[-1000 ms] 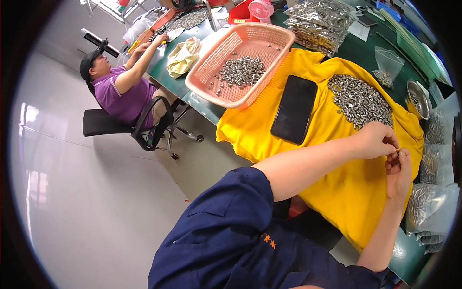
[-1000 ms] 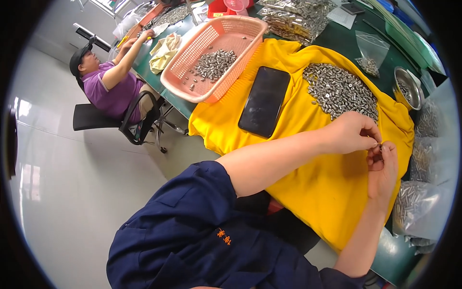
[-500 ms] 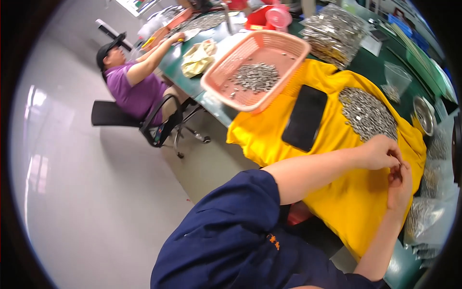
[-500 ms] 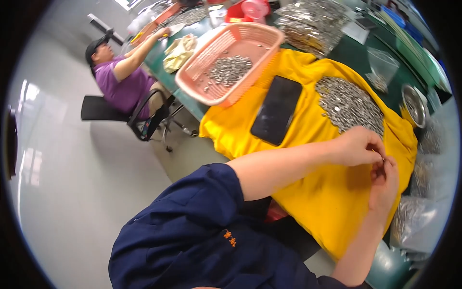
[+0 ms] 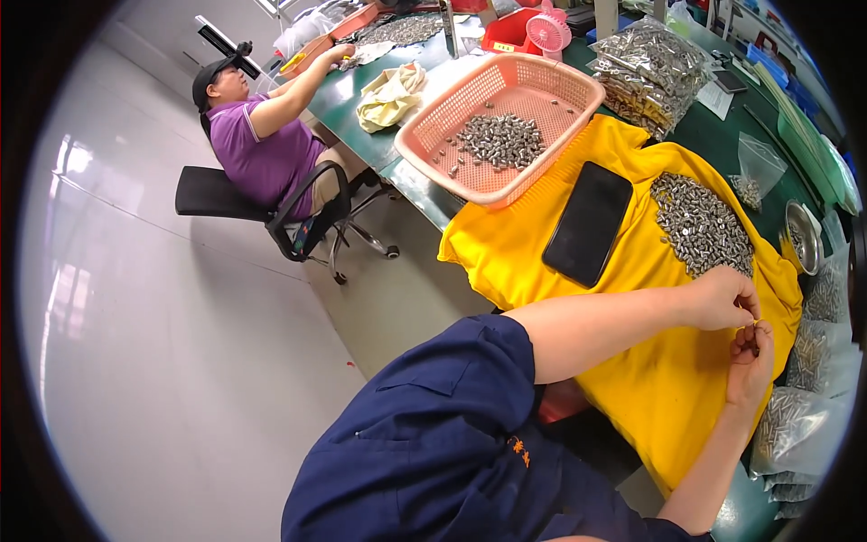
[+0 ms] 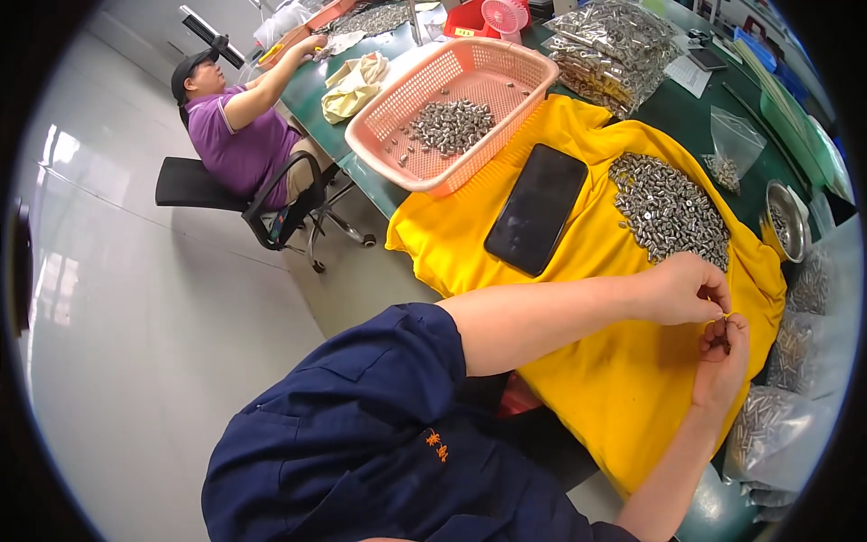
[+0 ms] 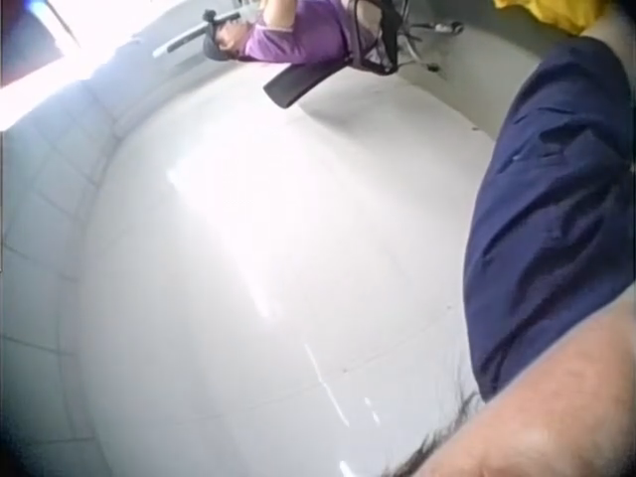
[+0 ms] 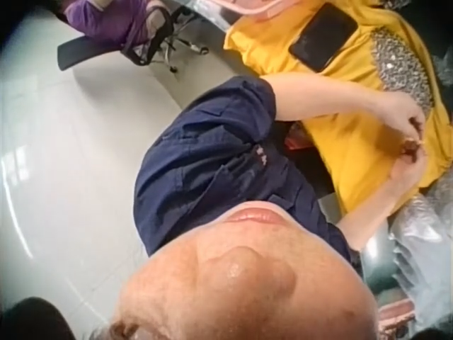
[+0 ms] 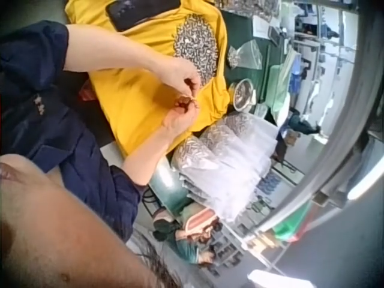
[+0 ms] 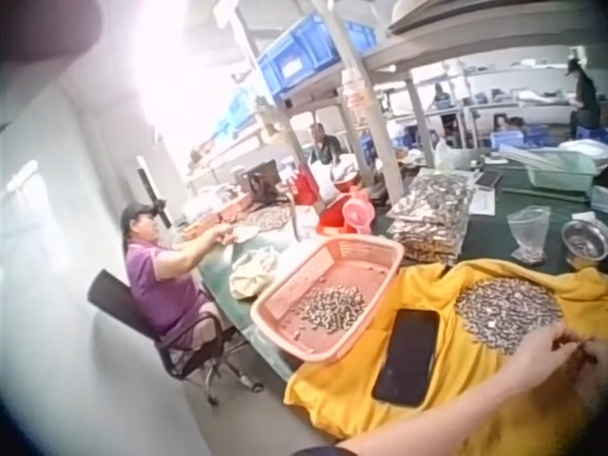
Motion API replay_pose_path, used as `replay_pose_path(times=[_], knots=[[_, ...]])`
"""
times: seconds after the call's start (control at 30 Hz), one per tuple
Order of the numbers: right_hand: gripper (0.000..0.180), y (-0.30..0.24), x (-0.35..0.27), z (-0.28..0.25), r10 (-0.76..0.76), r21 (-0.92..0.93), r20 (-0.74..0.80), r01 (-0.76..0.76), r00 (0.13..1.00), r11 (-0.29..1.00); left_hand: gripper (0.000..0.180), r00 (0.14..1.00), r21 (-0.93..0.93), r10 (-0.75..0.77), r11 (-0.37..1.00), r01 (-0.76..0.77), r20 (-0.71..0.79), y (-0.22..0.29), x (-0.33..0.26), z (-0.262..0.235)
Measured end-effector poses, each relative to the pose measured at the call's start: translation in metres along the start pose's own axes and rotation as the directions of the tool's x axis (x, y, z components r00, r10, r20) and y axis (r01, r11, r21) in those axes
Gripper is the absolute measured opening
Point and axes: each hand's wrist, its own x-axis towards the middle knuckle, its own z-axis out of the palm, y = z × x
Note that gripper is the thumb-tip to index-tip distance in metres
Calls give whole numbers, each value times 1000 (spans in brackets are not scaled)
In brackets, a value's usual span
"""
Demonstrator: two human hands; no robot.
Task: Sorting and inspecting small metal components on a workbench in a factory setting.
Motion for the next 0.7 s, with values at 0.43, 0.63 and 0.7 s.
replay_pose_path(times=[0.43, 0.63, 0.7], knots=[[4, -4, -4, 4, 1, -23, 63, 0, 998, 1000, 14, 1000, -5, -8, 1000, 8, 13, 1, -1, -1], [4, -6, -7, 11, -14, -14, 19, 14, 1000, 1000, 14, 999, -9, -30, 1000, 30, 16, 2, 0, 0], [5, -6, -7, 10, -10, -15, 37, 11, 999, 1000, 14, 999, -13, -35, 999, 35, 15, 3, 0, -1]])
